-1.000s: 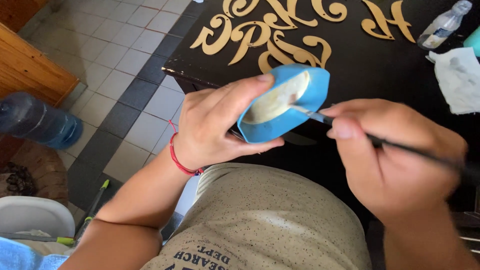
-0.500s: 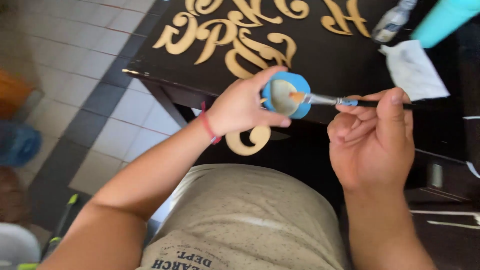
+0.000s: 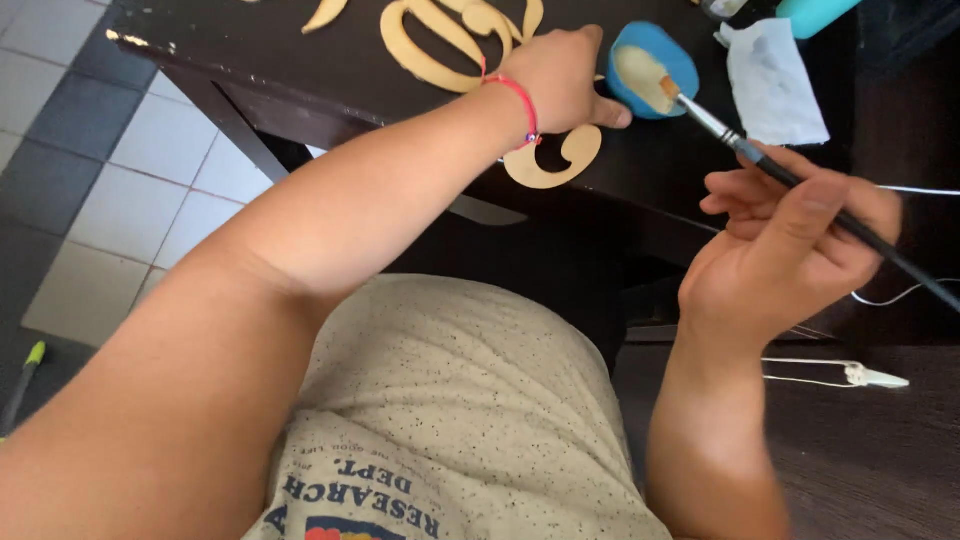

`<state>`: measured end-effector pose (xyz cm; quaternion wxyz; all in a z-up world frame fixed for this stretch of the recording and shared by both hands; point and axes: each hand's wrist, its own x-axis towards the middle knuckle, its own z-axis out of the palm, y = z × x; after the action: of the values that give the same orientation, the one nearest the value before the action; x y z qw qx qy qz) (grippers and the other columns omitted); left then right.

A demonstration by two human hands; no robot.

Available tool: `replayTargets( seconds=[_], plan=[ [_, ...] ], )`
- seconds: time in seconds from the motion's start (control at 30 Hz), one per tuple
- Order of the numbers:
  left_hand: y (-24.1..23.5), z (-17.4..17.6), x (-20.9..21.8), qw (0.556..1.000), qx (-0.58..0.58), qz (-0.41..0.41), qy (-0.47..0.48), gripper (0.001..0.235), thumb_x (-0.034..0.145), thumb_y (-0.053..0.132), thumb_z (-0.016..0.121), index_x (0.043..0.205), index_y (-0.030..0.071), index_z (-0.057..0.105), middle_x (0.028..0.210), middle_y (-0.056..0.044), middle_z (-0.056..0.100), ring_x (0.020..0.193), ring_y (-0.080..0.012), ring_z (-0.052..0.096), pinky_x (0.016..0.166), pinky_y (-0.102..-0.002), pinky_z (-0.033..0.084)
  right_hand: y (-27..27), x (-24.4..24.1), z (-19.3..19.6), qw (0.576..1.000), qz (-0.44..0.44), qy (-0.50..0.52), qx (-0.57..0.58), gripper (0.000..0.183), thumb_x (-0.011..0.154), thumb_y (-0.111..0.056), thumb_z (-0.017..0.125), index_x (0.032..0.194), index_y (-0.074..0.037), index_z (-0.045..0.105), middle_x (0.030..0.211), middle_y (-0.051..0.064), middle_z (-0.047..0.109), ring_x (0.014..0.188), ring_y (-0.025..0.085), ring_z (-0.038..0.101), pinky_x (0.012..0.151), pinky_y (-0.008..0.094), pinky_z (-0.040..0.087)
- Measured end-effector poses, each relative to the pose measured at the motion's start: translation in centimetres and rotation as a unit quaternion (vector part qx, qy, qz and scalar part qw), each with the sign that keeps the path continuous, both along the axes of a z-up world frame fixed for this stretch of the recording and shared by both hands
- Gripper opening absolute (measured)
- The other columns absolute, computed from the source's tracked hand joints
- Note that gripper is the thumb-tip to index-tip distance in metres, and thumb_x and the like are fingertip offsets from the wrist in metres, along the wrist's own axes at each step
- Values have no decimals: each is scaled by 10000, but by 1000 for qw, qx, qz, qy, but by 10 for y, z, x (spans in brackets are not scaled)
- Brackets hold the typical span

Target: Applying lacquer or paint to wooden letter cutouts using a small brush

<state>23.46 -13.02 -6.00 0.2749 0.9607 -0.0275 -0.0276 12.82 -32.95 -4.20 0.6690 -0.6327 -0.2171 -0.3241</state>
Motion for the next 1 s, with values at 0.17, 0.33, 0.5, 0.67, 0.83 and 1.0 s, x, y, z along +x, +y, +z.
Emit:
replayTargets(
  seconds=[0.17, 0.33, 0.5, 0.67, 0.83, 1.0],
  plan=[
    [22, -8, -11, 994, -83, 11, -70, 842, 905, 707, 405, 1383, 18, 471, 1358, -177, 603, 1187, -344, 620, 924, -445, 508, -1, -7, -18, 1000, -11, 7, -25, 505, 1066, -428, 534, 1011, 73, 516, 898, 239, 645, 675, 297, 677, 588, 327, 565],
    [46, 21, -83, 960, -195, -38, -197, 599, 960, 553, 244, 878, 129, 659, 859, -1, 712, 835, -176, 681, 710, -321, 459, 9, -21, -27, 958, 253, 119, 68, 306, 1050, -384, 590, 1009, -108, 463, 888, 170, 577, 881, 297, 669, 1049, 560, 644],
    [55, 46, -123, 953, -226, -22, -200, 739, 894, 669, 184, 906, 133, 693, 672, 11, 576, 635, -123, 585, 600, -283, 426, 47, -32, -18, 895, 441, 64, 37, 266, 1091, -319, 501, 1033, -60, 489, 918, 192, 647, 861, 339, 714, 990, 557, 643],
    [63, 50, -144, 926, -374, 7, -45, 715, 807, 687, 271, 978, 127, 681, 584, 15, 450, 571, -78, 462, 659, -220, 452, 67, -39, -18, 917, 390, 14, -84, 359, 1049, -292, 463, 907, 30, 535, 834, 256, 668, 788, 361, 739, 866, 478, 666],
    [74, 17, -173, 747, -664, -20, 3, 651, 924, 550, 469, 1328, 43, 532, 1025, -67, 675, 859, -146, 661, 713, -250, 585, 70, -34, -25, 947, 320, 24, 23, 292, 1059, -304, 484, 942, -38, 458, 755, 243, 611, 688, 367, 693, 717, 474, 645],
    [69, -12, -215, 811, -574, -86, -71, 866, 939, 688, 247, 1358, -30, 484, 1129, -198, 674, 917, -249, 724, 743, -300, 659, 84, -41, -17, 953, 301, -36, 1, 325, 1073, -330, 480, 971, -23, 455, 837, 265, 630, 760, 391, 703, 788, 494, 645]
  ],
)
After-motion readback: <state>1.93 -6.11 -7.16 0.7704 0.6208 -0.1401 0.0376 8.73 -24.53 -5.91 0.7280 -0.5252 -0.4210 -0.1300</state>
